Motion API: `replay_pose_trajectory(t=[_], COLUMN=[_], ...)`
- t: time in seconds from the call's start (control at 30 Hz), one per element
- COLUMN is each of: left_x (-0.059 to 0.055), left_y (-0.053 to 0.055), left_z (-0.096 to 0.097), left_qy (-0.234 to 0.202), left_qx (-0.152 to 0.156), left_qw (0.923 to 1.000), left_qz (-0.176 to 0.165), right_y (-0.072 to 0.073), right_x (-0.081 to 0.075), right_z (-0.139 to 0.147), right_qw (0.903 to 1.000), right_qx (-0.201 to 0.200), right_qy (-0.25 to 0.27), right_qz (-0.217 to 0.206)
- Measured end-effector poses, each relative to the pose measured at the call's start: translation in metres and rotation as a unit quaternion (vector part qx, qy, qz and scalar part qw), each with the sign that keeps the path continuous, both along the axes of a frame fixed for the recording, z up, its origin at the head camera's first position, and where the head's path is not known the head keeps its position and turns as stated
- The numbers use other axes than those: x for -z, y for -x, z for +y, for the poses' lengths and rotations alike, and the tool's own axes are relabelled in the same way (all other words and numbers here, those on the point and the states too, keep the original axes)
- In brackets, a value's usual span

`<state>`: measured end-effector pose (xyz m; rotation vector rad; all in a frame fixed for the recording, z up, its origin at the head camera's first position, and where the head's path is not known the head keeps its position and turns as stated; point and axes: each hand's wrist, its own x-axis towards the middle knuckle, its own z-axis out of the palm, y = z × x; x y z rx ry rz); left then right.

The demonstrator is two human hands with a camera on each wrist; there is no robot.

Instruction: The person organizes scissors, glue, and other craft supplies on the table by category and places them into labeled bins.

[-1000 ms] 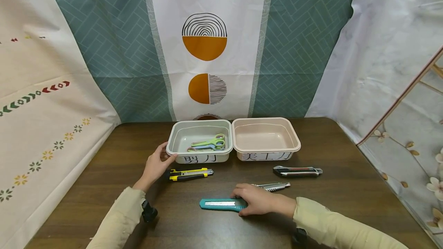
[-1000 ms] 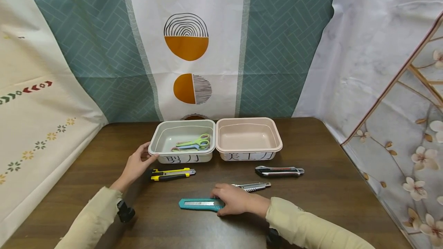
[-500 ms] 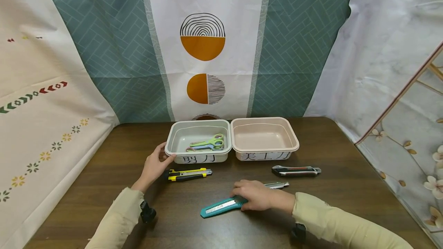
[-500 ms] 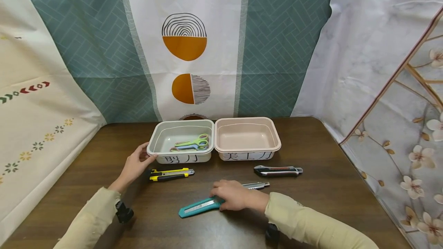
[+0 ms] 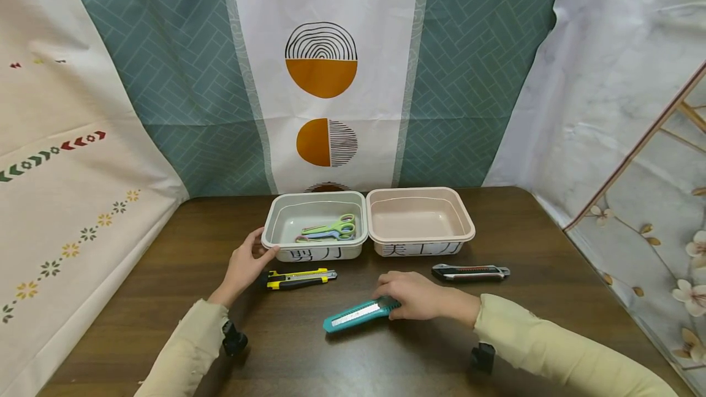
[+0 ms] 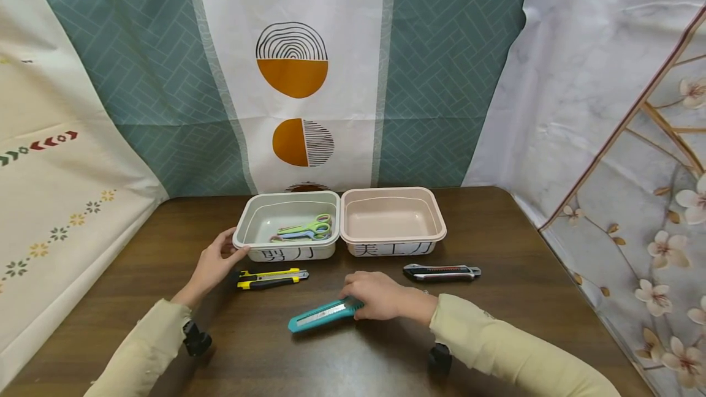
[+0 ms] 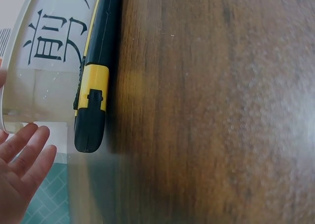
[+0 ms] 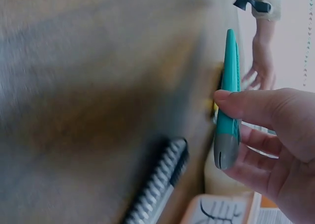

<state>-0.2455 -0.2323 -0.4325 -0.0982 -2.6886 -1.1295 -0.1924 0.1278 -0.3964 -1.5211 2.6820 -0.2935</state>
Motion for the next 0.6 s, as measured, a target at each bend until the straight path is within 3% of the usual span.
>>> replay_pose_trajectory(t=[0.6], left_x=[0.0], left_y=[0.0], left_z=[-0.001], left_qy=[-0.009], left_qx=[0.004], left_qw=[0.9999], left_qz=[-0.005], right_y=[0.037], right_x=[-0.028], right_z=[0.032], right_qw=[0.9949], right_qx=[0.054], right_qy=[0.085], right_qz=[0.007])
